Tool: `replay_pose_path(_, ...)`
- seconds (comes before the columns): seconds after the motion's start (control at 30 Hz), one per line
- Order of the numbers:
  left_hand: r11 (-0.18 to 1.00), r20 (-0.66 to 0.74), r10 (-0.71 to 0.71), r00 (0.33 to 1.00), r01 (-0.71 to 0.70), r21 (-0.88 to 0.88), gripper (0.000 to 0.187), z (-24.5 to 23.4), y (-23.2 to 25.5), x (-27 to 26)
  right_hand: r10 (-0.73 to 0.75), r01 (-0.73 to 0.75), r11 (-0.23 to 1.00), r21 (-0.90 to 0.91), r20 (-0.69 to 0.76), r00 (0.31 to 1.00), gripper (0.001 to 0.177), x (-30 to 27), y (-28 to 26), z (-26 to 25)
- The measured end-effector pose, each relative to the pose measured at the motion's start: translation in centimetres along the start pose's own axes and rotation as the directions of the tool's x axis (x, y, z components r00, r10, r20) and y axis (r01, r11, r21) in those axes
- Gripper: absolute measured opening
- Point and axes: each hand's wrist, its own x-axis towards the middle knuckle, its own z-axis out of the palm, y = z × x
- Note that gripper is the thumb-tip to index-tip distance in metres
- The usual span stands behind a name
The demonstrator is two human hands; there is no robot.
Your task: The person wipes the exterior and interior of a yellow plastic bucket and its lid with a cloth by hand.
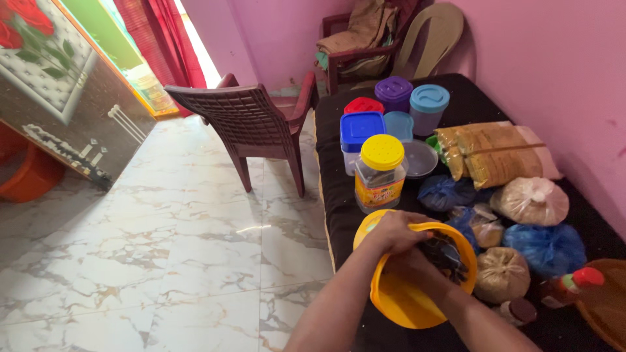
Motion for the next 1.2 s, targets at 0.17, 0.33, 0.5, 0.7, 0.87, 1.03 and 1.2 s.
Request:
replay_pose_path(0.17, 1.000, -0.008, -0.024, 1.000, 0.024, -0.007, 0.045, 0.9, 0.8, 0.1, 0.384, -0.275, 0.902, 0.334, -0.329, 0.862, 0.046, 3.0, 1.7, 2.8)
replay_pose_path(0.33, 1.000, -0.029, 0.024, 0.999, -0.025, -0.016, 0.048, 1.2, -0.8, 0.0, 0.389, -0.348, 0.913, 0.214, -0.199, 0.899, 0.046, 1.5, 1.9, 4.3)
replay_pose_path(0.5, 0.996, -0.133, 0.078, 0.988, -0.083, -0.032, 0.046, 0.2, -2.1, -1.2, 0.123, -0.125, 0.992, 0.012, 0.082, 0.989, 0.045, 0.3, -0.9, 4.8)
replay_pose_path(0.7, 0.976, -0.177, -0.065, 0.982, 0.025, -0.216, 0.046, -2.1, -2.2, -4.0, 0.436, -0.280, 0.878, 0.388, -0.406, 0.803, 0.045, 0.8, -0.5, 2.7)
replay_pose_path(0.87, 0.996, -0.163, 0.041, 0.986, -0.052, -0.067, 0.045, 0.4, -2.4, -2.3, 0.362, -0.144, 0.891, 0.431, -0.483, 0.797, 0.045, 3.7, -1.9, 5.4)
replay_pose_path(1.03, 0.997, -0.165, 0.001, 0.986, -0.013, -0.072, 0.048, 0.4, -2.2, -1.8, 0.141, -0.141, 0.990, 0.014, -0.005, 0.990, 0.044, 1.2, -2.6, 6.0)
replay_pose_path(1.2, 0.995, -0.148, 0.013, 0.989, -0.028, -0.094, 0.047, 0.6, -1.8, -2.0, 0.294, -0.293, 0.956, 0.027, -0.100, 0.951, 0.044, -0.8, -1.0, 3.6)
